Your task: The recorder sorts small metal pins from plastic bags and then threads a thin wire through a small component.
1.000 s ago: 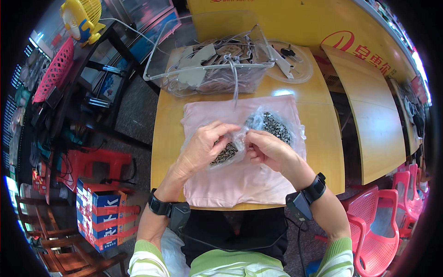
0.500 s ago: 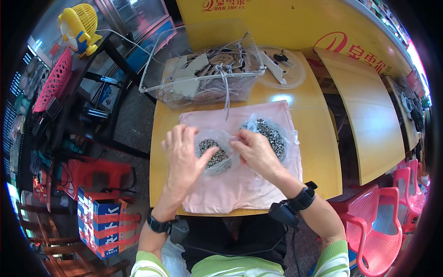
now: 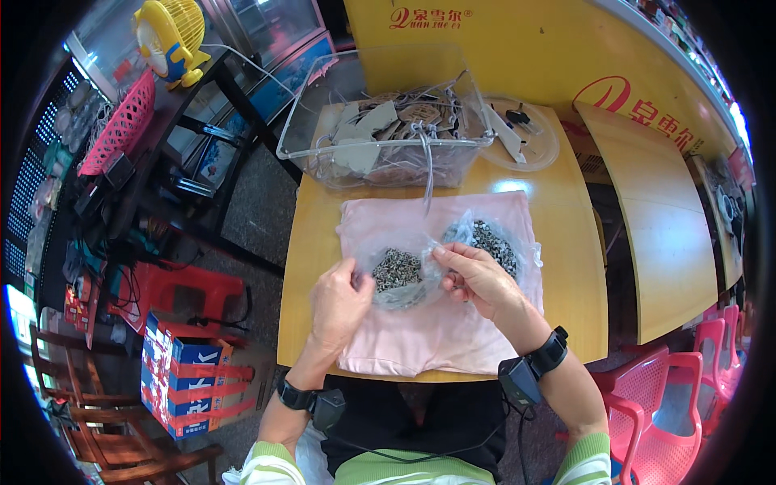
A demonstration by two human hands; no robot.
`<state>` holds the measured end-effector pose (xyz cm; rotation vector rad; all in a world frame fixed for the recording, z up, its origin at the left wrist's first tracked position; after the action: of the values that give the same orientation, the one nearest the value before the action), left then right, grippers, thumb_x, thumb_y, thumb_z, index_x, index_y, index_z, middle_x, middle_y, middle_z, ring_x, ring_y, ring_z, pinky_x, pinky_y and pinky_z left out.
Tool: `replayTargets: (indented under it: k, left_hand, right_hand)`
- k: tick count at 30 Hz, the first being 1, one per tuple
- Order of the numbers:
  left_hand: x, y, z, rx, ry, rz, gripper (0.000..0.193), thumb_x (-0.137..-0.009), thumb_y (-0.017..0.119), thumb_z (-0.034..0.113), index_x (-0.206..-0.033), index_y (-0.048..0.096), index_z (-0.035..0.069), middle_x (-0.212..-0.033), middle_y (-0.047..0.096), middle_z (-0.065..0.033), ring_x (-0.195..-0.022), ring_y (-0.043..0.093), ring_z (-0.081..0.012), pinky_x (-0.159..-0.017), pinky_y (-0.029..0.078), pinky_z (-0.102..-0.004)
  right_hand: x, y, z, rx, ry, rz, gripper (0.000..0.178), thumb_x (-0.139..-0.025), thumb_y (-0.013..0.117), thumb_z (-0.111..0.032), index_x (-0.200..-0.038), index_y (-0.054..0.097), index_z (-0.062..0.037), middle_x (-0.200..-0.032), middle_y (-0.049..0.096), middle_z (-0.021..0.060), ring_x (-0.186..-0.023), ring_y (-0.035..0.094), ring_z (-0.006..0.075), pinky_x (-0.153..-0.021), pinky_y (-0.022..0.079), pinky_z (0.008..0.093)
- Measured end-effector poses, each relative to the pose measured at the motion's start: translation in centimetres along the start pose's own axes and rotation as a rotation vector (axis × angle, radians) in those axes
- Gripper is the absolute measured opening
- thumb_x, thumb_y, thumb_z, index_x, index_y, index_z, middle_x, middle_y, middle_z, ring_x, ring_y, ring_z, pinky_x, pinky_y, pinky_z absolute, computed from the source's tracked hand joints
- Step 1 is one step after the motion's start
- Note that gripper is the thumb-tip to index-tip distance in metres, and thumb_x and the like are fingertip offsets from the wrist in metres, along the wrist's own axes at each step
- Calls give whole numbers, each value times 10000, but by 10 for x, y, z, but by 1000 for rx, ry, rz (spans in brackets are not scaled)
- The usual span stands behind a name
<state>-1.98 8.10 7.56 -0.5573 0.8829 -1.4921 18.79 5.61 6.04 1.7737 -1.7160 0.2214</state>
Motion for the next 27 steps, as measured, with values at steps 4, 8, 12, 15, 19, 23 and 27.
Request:
replayTargets:
  k: [4, 8, 12, 15, 19, 23, 27]
  left_hand:
    - [5, -3, -26, 936, -333, -193, 95, -872, 615, 85, -917, 646, 7, -790, 662, -19, -648, 605, -65, -487, 447, -196]
    - [13, -4, -34, 1401, -555, -203, 89, -885, 604, 82, -949, 638, 30, -827, 665, -27, -666, 605, -34, -494, 471, -135]
    - [20, 10, -33, 1684, -832, -182, 128, -898, 588, 113, -1009, 597, 51, -911, 653, -65, -754, 640, -129, -650, 549, -241]
    - [21, 14, -37, 1784, -720, -328, 160, -915, 569, 193, -1003, 582, 59, -906, 639, -68, -758, 635, -162, -677, 546, -283]
    - [11, 16, -35, 1669, -648, -298, 217, -919, 565, 267, -997, 560, 65, -860, 624, -45, -701, 608, -145, -602, 507, -267]
    - [10, 8, -34, 1252, -533, -170, 217, -918, 576, 256, -1011, 542, 63, -869, 616, -33, -711, 588, -104, -584, 476, -241]
    - [14, -2, -30, 953, -335, -146, 210, -914, 587, 238, -1007, 542, 55, -882, 617, -31, -747, 584, -78, -610, 486, -226]
  right_hand:
    - [-2, -9, 2, -259, 46, 3, 182, -925, 569, -222, -1001, 570, -56, -756, 526, -27, -559, 470, 21, -416, 349, 146]
    - [-8, -17, 8, -511, 112, -104, 152, -934, 546, -164, -998, 544, -26, -824, 527, -1, -540, 437, 24, -392, 343, 125]
    - [-12, -15, 10, -647, 188, -105, 124, -928, 546, -148, -913, 535, -26, -765, 499, -5, -505, 377, 26, -373, 297, 129]
    - [-13, -14, 4, -458, 142, -63, 128, -918, 549, -140, -854, 532, -30, -704, 473, -8, -494, 351, 25, -371, 248, 146]
    - [-12, -6, 0, -439, 100, -19, 139, -910, 558, -150, -836, 539, -34, -716, 516, 9, -483, 319, 28, -378, 222, 163]
    - [-10, -3, -1, -94, -89, 71, 189, -915, 561, -211, -956, 571, -27, -719, 534, -6, -494, 420, 33, -390, 283, 175]
    - [-1, -3, -7, 174, -166, 69, 263, -888, 597, -235, -1012, 560, -5, -689, 548, 10, -535, 508, 54, -418, 365, 205]
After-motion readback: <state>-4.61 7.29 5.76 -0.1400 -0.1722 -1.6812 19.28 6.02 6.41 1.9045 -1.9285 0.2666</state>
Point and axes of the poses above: each hand's wrist, its own x-axis away from the middle knuckle, its own y-axis out of the palm, z = x × y, the point moved 4 cm from there along -x, towards the middle knuckle
